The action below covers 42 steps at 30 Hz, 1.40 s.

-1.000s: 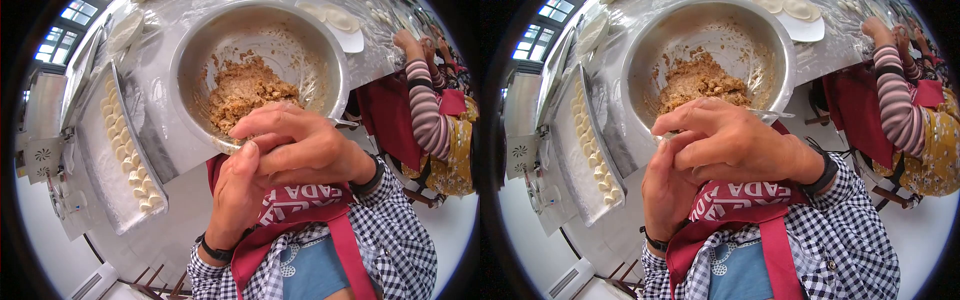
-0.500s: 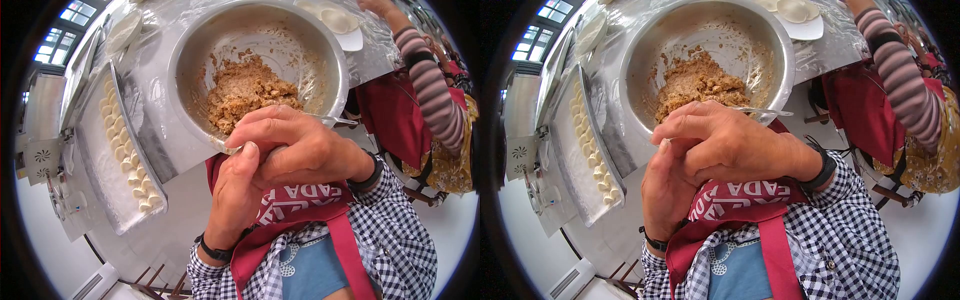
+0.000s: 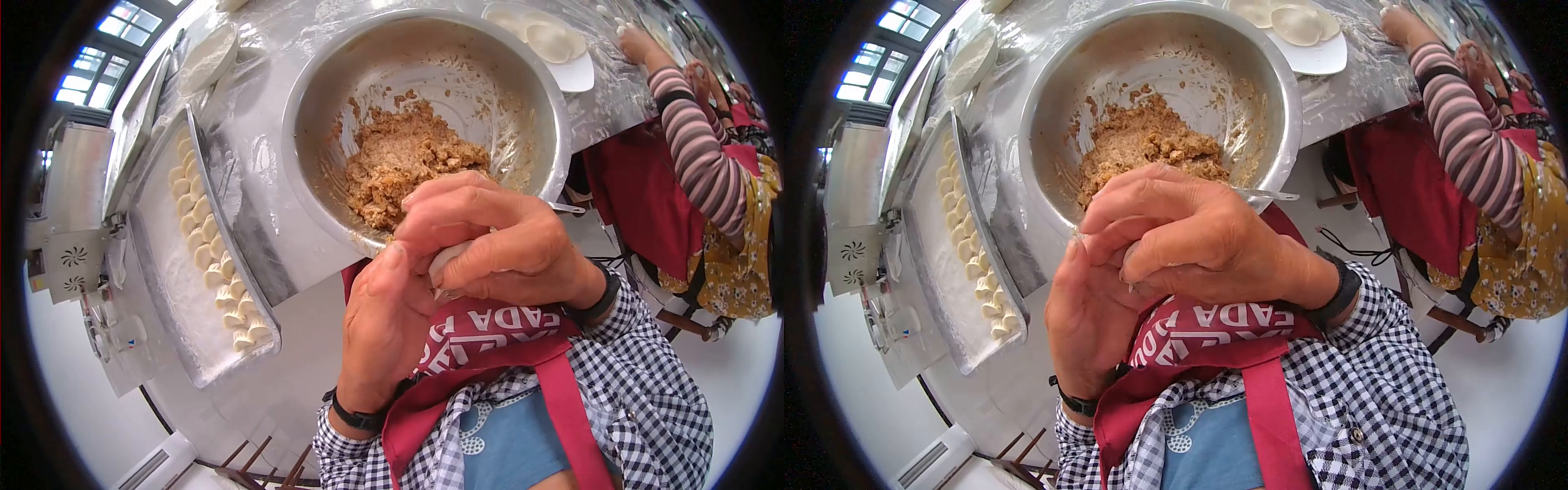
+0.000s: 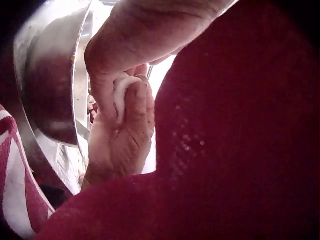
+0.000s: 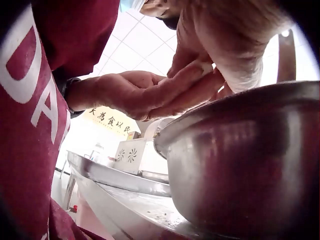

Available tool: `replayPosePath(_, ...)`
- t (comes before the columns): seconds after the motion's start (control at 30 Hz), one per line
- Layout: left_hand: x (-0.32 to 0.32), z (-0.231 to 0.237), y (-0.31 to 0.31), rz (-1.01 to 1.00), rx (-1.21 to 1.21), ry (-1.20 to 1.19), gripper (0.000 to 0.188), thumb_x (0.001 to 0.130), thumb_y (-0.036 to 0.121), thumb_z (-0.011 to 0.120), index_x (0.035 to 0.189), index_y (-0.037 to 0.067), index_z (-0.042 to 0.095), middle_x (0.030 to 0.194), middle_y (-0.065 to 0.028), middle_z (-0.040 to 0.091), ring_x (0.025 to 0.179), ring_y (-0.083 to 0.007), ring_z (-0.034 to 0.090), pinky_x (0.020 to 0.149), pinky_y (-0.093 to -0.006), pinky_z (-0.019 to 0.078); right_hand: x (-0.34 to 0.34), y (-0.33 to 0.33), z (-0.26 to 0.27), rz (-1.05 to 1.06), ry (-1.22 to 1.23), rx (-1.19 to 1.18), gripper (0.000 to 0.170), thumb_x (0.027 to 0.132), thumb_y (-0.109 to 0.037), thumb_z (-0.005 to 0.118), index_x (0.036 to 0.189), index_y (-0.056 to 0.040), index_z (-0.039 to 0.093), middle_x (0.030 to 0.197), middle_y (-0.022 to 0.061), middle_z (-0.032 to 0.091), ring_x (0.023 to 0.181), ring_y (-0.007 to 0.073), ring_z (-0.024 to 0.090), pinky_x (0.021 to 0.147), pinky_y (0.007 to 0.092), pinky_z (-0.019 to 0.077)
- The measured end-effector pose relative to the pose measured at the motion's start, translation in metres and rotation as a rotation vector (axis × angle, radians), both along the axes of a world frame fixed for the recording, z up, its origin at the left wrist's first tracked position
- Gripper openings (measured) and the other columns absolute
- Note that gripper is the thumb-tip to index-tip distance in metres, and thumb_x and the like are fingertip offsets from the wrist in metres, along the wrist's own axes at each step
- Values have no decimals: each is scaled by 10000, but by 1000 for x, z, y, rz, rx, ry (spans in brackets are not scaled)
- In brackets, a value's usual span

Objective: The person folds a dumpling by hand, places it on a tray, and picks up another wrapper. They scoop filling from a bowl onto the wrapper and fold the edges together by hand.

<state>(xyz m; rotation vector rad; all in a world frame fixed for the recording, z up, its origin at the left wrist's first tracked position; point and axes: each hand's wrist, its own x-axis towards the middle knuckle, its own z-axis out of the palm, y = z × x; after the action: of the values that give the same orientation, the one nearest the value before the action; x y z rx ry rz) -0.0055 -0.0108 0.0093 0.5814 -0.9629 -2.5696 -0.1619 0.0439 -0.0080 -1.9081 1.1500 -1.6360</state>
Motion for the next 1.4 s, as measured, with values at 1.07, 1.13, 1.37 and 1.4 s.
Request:
replayPosePath(1.07,-9,6,4,336,296,73,404,957,306,305,1164,-4,460,1151,-108,505,1054,-197,493,857,-347,428,7,-6,-7,-277,192,-234,220,682,-150,690,851,-18,641,1044,112,611,994,268,573,798,367,469)
replayPosePath(1.13,-9,6,4,298,281,99,400,957,310,307,1163,3,459,1147,-98,504,1043,-190,493,845,-345,430,8,-6,-5,-287,196,-240,215,687,-157,688,849,-24,642,1028,97,617,997,270,571,800,369,467)
replayPosePath(1.37,-2,-9,-3,235,262,233,435,967,316,270,1215,-12,411,1218,-161,475,1084,-253,509,907,-388,428,13,-7,-2,-271,59,-137,311,736,-241,675,925,2,635,1075,115,602,1023,307,560,838,402,449)
replayPosePath(1.4,-3,-9,-3,234,260,232,435,967,316,270,1215,-12,411,1218,-161,475,1084,-253,509,907,-388,428,14,-8,-3,-272,58,-139,311,736,-241,675,925,2,635,1075,115,602,1023,307,560,838,402,449)
